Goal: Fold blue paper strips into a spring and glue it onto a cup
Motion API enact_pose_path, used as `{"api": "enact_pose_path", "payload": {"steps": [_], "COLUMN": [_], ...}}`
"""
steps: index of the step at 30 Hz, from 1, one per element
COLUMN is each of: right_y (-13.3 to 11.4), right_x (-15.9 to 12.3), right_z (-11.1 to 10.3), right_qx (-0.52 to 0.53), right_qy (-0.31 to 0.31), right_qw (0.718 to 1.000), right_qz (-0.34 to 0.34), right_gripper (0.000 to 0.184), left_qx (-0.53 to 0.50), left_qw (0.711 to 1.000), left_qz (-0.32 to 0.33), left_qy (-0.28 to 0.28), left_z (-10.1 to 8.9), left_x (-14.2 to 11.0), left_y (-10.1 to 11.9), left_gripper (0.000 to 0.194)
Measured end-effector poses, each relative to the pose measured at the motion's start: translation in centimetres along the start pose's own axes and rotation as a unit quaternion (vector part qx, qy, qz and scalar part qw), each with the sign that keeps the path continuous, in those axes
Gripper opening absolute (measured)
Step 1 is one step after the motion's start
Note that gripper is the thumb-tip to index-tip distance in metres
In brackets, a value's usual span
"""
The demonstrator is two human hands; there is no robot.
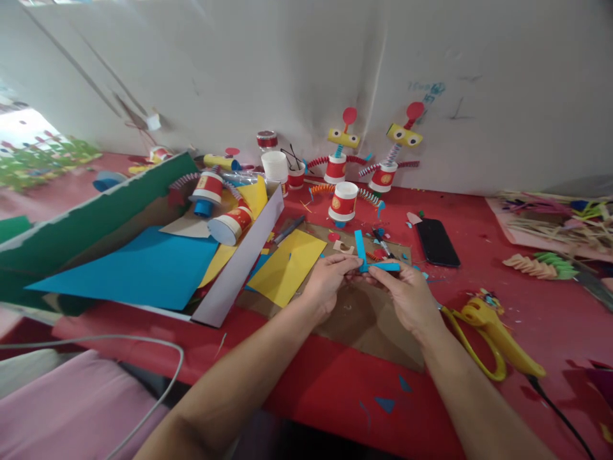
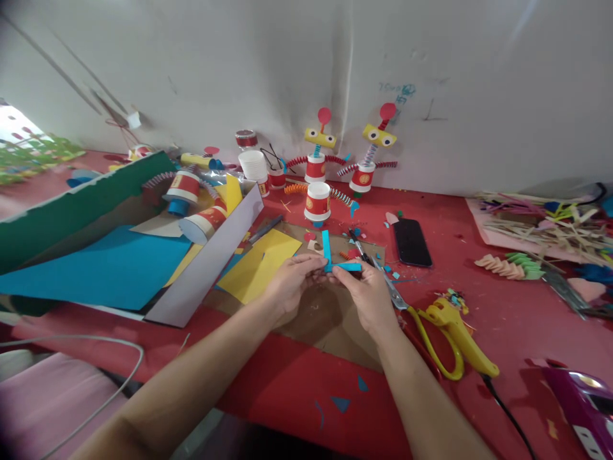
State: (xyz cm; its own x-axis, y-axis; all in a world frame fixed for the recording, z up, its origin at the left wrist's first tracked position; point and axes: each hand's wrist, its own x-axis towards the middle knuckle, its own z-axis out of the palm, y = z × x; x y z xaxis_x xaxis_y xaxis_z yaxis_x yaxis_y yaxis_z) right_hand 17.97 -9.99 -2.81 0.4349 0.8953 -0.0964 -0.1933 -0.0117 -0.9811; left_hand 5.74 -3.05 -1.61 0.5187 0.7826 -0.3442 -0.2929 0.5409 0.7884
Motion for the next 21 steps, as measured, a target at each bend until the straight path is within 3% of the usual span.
{"api": "enact_pose_path", "payload": {"steps": [6, 15, 21], "right_y": [0.02, 0.28, -0.32], "right_x": [0.17, 0.37, 0.34], "right_z": [-0.08, -0.72, -0.44], "right_qx": [0.009, -0.058, 0.003], "right_qy": [0.002, 0.019, 0.029], "right_qw": [1.0, 0.997, 1.0], "right_qz": [-0.005, -0.037, 0.005], "right_gripper": [0.017, 0.02, 0.022], "left_qx": [-0.002, 0.056, 0.054], "left_qw": [1.0, 0.996, 0.995], "left_qz": [0.008, 0.02, 0.029], "left_qy": [-0.018, -0.059, -0.075], "left_z": [0.05, 0.47, 0.2], "left_x": [-0.11, -0.75, -0.57], "left_y": [0.04, 0.49, 0.46], "left_gripper": [0.009, 0.019, 0.019]}}
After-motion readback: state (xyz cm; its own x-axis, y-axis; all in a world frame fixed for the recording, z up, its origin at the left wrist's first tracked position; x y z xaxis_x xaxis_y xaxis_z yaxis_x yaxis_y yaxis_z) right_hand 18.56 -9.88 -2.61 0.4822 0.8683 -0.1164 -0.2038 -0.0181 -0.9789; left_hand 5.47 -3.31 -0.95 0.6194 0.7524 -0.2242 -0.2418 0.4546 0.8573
